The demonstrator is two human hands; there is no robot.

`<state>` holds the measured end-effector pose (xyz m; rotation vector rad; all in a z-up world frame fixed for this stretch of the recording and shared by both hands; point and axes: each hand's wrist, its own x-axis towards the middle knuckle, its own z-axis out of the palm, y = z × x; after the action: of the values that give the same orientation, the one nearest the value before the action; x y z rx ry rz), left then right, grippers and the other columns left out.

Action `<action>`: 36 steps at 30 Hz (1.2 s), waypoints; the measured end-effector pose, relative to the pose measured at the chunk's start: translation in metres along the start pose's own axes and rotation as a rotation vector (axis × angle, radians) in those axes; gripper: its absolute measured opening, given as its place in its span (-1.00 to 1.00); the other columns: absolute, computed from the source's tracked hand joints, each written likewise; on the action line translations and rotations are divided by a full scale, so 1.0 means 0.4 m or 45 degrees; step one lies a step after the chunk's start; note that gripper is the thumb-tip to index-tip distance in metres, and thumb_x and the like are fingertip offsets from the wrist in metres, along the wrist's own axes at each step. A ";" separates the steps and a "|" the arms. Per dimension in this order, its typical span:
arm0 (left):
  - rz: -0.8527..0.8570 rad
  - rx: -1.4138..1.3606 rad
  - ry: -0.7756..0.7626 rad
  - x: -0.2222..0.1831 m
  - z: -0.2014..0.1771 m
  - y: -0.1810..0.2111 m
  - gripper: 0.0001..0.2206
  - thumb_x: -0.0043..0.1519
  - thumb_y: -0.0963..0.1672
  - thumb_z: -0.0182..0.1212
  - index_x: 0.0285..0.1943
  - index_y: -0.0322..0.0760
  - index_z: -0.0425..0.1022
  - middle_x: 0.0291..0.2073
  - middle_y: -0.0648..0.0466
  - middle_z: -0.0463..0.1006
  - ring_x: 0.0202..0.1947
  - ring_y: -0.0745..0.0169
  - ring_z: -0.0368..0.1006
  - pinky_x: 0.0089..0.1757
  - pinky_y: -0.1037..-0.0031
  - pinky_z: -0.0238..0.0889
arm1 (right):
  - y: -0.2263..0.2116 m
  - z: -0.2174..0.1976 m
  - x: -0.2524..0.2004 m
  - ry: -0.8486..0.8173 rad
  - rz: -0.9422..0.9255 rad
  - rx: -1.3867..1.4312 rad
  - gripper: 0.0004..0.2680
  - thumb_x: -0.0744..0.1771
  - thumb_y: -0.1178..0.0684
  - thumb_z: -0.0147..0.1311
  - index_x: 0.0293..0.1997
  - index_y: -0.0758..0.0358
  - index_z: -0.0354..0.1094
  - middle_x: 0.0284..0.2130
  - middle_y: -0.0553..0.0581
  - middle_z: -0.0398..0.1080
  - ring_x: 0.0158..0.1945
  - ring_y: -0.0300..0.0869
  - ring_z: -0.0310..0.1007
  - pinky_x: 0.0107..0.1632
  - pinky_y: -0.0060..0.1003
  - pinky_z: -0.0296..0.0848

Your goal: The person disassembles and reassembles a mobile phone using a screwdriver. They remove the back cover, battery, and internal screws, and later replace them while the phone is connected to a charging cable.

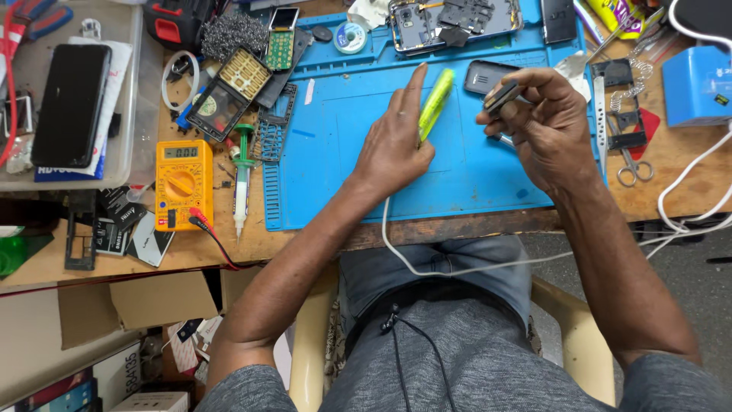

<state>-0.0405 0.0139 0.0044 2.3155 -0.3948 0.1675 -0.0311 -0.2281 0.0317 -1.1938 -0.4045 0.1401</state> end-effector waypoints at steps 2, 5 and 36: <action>0.200 -0.436 0.029 0.001 0.015 -0.022 -0.27 0.22 -0.22 0.35 0.56 -0.24 0.01 0.13 -0.10 0.46 0.13 -0.10 0.50 0.10 0.12 0.43 | -0.024 0.020 0.001 0.036 -0.050 -0.220 -0.81 0.43 0.34 0.12 0.16 0.29 0.36 -0.15 0.07 0.45 -0.13 -0.27 0.51 -0.07 -0.43 0.56; 0.020 -1.146 -0.197 -0.009 0.017 -0.044 -0.39 0.37 -0.18 0.28 0.56 -0.26 0.05 0.20 -0.11 0.47 0.13 0.04 0.52 0.08 0.19 0.49 | -0.064 0.053 0.008 0.102 -0.104 -0.569 -0.76 0.36 0.33 0.21 0.14 0.27 0.39 -0.19 -0.02 0.40 -0.17 -0.39 0.40 -0.05 -0.50 0.49; -0.108 -1.757 -0.213 -0.037 0.016 -0.031 -0.41 0.48 0.15 -0.18 0.63 -0.03 -0.13 0.13 0.00 0.41 0.04 0.17 0.47 0.03 0.26 0.46 | -0.019 0.157 0.058 -0.226 -0.678 -1.529 -0.86 0.43 0.23 0.35 0.09 0.23 0.53 -0.04 0.18 0.36 -0.10 -0.19 0.54 -0.07 -0.43 0.62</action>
<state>-0.0504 0.0208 -0.0120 0.9737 -0.3247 -0.2790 -0.0343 -0.1685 0.0632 -2.1938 -1.0223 -0.5429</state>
